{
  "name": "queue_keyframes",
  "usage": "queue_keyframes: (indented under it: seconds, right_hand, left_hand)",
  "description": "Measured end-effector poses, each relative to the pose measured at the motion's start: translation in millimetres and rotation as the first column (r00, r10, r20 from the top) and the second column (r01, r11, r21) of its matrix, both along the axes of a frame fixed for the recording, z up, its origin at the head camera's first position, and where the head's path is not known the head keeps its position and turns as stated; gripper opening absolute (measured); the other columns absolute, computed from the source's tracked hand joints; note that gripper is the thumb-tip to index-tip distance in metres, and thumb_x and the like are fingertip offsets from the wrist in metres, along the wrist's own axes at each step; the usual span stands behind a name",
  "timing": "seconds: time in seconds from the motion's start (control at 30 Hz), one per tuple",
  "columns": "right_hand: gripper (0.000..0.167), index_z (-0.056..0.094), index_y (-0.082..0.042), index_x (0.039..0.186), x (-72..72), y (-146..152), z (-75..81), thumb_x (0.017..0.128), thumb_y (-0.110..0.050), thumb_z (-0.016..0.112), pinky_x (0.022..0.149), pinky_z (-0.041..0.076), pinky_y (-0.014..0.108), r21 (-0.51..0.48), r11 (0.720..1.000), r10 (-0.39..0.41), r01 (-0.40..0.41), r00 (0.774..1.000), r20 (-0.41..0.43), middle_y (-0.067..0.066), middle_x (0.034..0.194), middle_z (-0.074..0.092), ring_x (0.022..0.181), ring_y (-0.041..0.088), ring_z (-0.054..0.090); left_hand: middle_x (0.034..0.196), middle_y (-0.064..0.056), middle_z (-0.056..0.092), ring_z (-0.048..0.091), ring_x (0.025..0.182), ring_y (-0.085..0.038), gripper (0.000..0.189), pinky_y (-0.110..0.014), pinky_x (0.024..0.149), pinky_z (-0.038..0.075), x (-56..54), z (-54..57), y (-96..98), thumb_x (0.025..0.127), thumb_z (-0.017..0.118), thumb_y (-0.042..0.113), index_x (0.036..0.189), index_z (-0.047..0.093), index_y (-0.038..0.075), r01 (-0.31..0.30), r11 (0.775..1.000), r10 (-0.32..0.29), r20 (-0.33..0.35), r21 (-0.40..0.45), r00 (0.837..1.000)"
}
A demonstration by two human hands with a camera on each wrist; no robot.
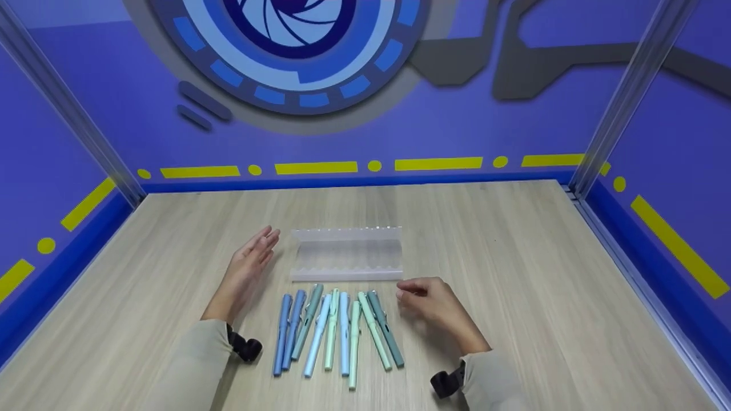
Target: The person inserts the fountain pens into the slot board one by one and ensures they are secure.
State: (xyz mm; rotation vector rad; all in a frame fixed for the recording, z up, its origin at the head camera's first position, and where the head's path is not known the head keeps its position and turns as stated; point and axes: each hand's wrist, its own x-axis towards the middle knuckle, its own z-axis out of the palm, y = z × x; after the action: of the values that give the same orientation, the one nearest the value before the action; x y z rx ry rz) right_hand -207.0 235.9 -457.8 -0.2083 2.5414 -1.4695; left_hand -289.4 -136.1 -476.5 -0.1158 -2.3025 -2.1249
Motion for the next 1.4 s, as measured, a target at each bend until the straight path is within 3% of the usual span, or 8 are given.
queue_keyframes:
  seconds: [0.07, 0.33, 0.5, 0.73, 1.03, 1.2, 1.4]
  right_hand:
    - [0.043, 0.064, 0.002, 0.120, -0.9, -3.5, -1.7, 0.091, -0.031, 0.066, 0.082, 0.052, 0.020, 0.017, 1.000, 0.003, -0.003, 1.000, 0.024, 0.016, 0.113, 0.069, 0.099, 0.015, 0.065]
    - [0.041, 0.059, 0.010, 0.121, -5.9, -11.8, -5.8, 0.094, -0.021, 0.061, 0.074, 0.059, 0.028, -0.086, 0.993, 0.088, -0.079, 0.991, 0.101, 0.018, 0.102, 0.071, 0.087, 0.019, 0.070]
    - [0.037, 0.061, 0.011, 0.118, -8.5, -15.4, -6.8, 0.093, -0.017, 0.063, 0.072, 0.059, 0.027, -0.065, 0.994, 0.090, -0.083, 0.989, 0.114, 0.017, 0.101, 0.071, 0.083, 0.017, 0.069]
    - [0.031, 0.065, 0.008, 0.112, -10.5, -25.2, -7.5, 0.091, -0.015, 0.064, 0.066, 0.059, 0.028, -0.011, 0.995, 0.102, -0.102, 0.987, 0.124, 0.014, 0.092, 0.071, 0.074, 0.015, 0.068]
    - [0.030, 0.067, 0.005, 0.108, -10.4, -31.5, -10.2, 0.089, -0.018, 0.068, 0.061, 0.056, 0.027, 0.001, 0.993, 0.113, -0.114, 0.987, 0.117, 0.007, 0.085, 0.068, 0.068, 0.012, 0.063]
    - [0.030, 0.066, 0.004, 0.108, -10.9, -30.9, -11.5, 0.089, -0.019, 0.069, 0.062, 0.057, 0.028, 0.014, 0.990, 0.138, -0.140, 0.985, 0.101, 0.005, 0.083, 0.066, 0.070, 0.013, 0.063]
    - [0.033, 0.064, 0.005, 0.111, -10.3, -29.9, -12.1, 0.089, -0.019, 0.068, 0.062, 0.056, 0.027, 0.018, 0.987, 0.157, -0.159, 0.982, 0.101, 0.006, 0.084, 0.065, 0.071, 0.014, 0.063]
  left_hand:
    - [0.149, -0.005, 0.044, 0.037, 0.141, -0.023, 0.053, -0.037, 0.118, 0.030, -3.7, -1.9, 2.5, 0.102, 0.045, 0.037, 0.148, 0.036, 0.012, 0.001, 1.000, -0.001, -0.004, -0.020, 1.000]
    - [0.149, -0.002, 0.046, 0.036, 0.142, -0.022, 0.052, -0.041, 0.120, 0.026, -17.2, -2.8, 13.3, 0.101, 0.045, 0.039, 0.148, 0.038, 0.016, 0.004, 0.993, -0.008, -0.031, -0.122, 0.999]
    - [0.148, -0.002, 0.046, 0.038, 0.141, -0.021, 0.049, -0.038, 0.119, 0.029, -24.7, -1.6, 22.2, 0.102, 0.045, 0.034, 0.147, 0.039, 0.014, 0.018, 0.988, -0.031, -0.079, -0.155, 0.996]
    - [0.144, -0.003, 0.052, 0.043, 0.137, -0.021, 0.037, -0.037, 0.115, 0.036, -26.9, -1.0, 31.9, 0.102, 0.047, 0.024, 0.138, 0.052, 0.015, 0.016, 0.987, -0.031, -0.090, -0.160, 0.995]
    - [0.132, -0.004, 0.061, 0.056, 0.124, -0.020, 0.030, -0.036, 0.106, 0.045, -27.3, -2.1, 38.2, 0.100, 0.052, 0.026, 0.126, 0.062, 0.015, -0.064, 0.988, 0.054, -0.075, -0.142, 0.996]
    - [0.124, -0.004, 0.066, 0.059, 0.120, -0.020, 0.028, -0.035, 0.104, 0.048, -27.6, -1.5, 39.1, 0.097, 0.056, 0.028, 0.118, 0.067, 0.013, -0.120, 0.976, 0.105, -0.090, -0.183, 0.990]
    - [0.122, -0.004, 0.068, 0.060, 0.120, -0.020, 0.027, -0.035, 0.103, 0.048, -28.2, -2.5, 38.6, 0.096, 0.056, 0.026, 0.115, 0.069, 0.012, -0.140, 0.965, 0.118, -0.108, -0.223, 0.987]
